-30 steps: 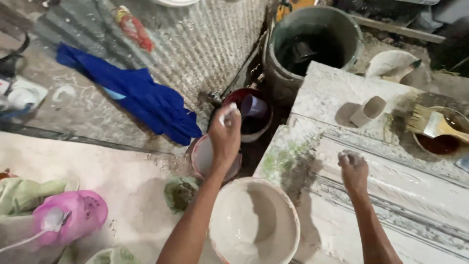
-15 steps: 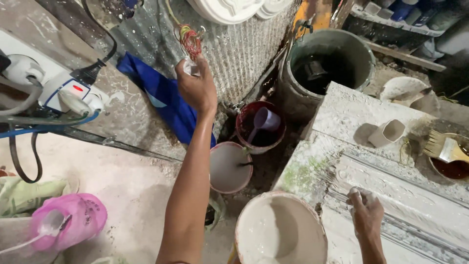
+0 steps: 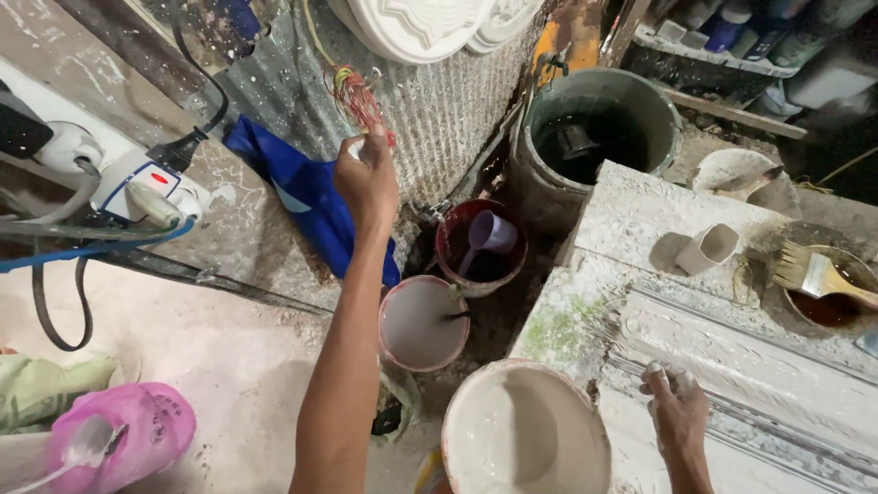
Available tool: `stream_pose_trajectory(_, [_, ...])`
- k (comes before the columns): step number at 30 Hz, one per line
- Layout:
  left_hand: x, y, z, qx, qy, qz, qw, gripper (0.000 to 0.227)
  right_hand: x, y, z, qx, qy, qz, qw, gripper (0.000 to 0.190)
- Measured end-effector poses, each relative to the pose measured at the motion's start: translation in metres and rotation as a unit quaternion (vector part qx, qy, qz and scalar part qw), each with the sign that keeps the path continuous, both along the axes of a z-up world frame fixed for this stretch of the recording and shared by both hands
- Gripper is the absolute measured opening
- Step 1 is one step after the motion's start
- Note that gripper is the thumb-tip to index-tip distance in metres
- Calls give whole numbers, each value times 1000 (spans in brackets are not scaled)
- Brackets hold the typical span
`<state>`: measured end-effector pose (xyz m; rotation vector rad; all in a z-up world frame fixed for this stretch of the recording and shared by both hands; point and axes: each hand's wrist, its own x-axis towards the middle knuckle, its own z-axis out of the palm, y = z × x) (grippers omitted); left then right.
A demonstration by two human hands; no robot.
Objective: Apply gypsum plaster and fiberglass reinforcement strands to a decorative trim mold.
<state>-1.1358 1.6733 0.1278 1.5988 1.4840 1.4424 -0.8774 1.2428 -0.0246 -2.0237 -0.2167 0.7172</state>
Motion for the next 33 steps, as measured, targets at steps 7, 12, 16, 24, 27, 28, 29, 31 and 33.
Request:
stream_pose_trajectory(7, [-17, -6, 23, -124, -9, -58, 991, 32, -6, 4, 14, 8, 28, -16, 999, 40])
stream_pose_trajectory(12, [-26, 11, 11, -62, -5, -53, 997, 22, 2, -5, 0, 10, 14, -9, 1000, 35])
stream_pose_trajectory(16, [-31, 32, -3, -88, 10, -82, 993, 29, 3, -13, -6, 18, 3, -11, 1000, 37])
stream_pose_trajectory(24, [-33, 10, 22, -95, -69, -135, 984, 46, 8, -36, -17, 26, 15, -25, 999, 30])
stream_pose_trajectory(27, [-31, 6, 30, -73, -59, -158, 983, 49, 10, -41, -20, 28, 17, -29, 999, 29])
stream_pose_trajectory(28, [-31, 7, 31, -66, -53, -156, 984, 38, 10, -42, -20, 25, 18, -34, 999, 30])
stream_pose_trajectory(29, [-31, 9, 28, -66, -53, -156, 984, 38, 10, -43, -20, 25, 19, -34, 999, 30])
stream_pose_trajectory(31, [-31, 15, 21, -43, -8, -90, 995, 25, 9, -45, -18, 42, 29, -46, 998, 36])
stream_pose_trajectory(33, [-32, 12, 26, -73, -13, -77, 994, 25, 7, -44, -11, 43, 25, -44, 998, 35])
